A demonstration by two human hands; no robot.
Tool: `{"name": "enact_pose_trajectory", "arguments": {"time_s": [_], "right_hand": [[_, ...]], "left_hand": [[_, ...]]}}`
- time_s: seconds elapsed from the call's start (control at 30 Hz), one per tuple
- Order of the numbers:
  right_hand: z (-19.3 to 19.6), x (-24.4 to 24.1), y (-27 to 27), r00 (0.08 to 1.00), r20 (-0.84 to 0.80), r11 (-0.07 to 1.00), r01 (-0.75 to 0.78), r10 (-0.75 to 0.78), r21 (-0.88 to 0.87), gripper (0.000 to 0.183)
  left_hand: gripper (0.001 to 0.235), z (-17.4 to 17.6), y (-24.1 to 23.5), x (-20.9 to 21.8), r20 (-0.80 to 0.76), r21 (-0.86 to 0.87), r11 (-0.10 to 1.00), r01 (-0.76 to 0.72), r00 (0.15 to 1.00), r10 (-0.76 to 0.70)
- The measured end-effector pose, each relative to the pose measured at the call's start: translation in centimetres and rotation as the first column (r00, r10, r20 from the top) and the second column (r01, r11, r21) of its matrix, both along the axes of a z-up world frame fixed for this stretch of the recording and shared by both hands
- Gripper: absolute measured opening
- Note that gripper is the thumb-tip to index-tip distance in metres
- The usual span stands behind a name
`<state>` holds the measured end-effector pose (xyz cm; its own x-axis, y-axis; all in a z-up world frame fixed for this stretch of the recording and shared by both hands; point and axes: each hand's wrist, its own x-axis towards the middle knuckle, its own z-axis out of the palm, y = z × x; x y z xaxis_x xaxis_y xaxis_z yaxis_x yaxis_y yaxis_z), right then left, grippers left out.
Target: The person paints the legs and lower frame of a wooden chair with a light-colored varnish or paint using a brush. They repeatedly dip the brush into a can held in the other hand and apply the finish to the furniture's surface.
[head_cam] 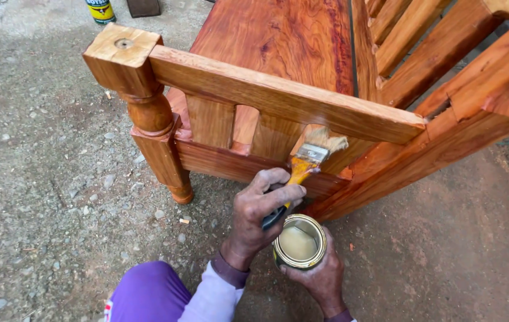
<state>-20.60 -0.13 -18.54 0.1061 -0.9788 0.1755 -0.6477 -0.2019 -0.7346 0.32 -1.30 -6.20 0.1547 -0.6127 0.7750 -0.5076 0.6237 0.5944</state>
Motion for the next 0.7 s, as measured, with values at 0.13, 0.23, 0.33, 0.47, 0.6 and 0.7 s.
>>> {"name": "enact_pose_trajectory", "arguments": {"time_s": [0.13, 0.23, 0.33, 0.47, 0.6, 0.7], "right_hand": [[-0.3, 1.0, 0.0, 0.999, -0.022, 1.0, -0.03, 0.03, -0.005, 0.117], [0.0, 1.9, 0.2, 0.997, -0.016, 0.997, -0.07, 0.07, -0.012, 0.115], [0.2, 2.6, 0.5, 0.995, -0.024, 0.995, -0.098, 0.097, -0.005, 0.111], [0.1, 3.0, 0.7, 0.994, -0.058, 0.995, -0.097, 0.097, -0.004, 0.107], [0.7, 3.1, 0.8, 0.992, -0.028, 0.991, -0.127, 0.126, -0.037, 0.107], [0.2, 3.0, 0.6, 0.992, -0.016, 0.992, -0.126, 0.126, -0.02, 0.107]], "left_hand": [[0.027, -3.0, 0.3, 0.9, -0.134, 0.102, 0.992, 0.076, 0.989, -0.062], [0.024, -3.3, 1.0, 0.7, -0.259, 0.133, 0.989, 0.059, 0.966, -0.023], [0.021, -2.7, 0.8, -1.3, -0.469, 0.102, 0.994, -0.037, 0.88, 0.081], [0.019, -2.6, 0.1, -3.2, -0.568, 0.17, 0.983, -0.074, 0.808, 0.159], [0.021, -1.4, -0.1, -1.9, -0.626, 0.406, 0.914, 0.019, 0.734, 0.263], [0.019, -0.3, -0.6, -1.8, -0.591, 0.313, 0.948, -0.062, 0.769, 0.246]]}}
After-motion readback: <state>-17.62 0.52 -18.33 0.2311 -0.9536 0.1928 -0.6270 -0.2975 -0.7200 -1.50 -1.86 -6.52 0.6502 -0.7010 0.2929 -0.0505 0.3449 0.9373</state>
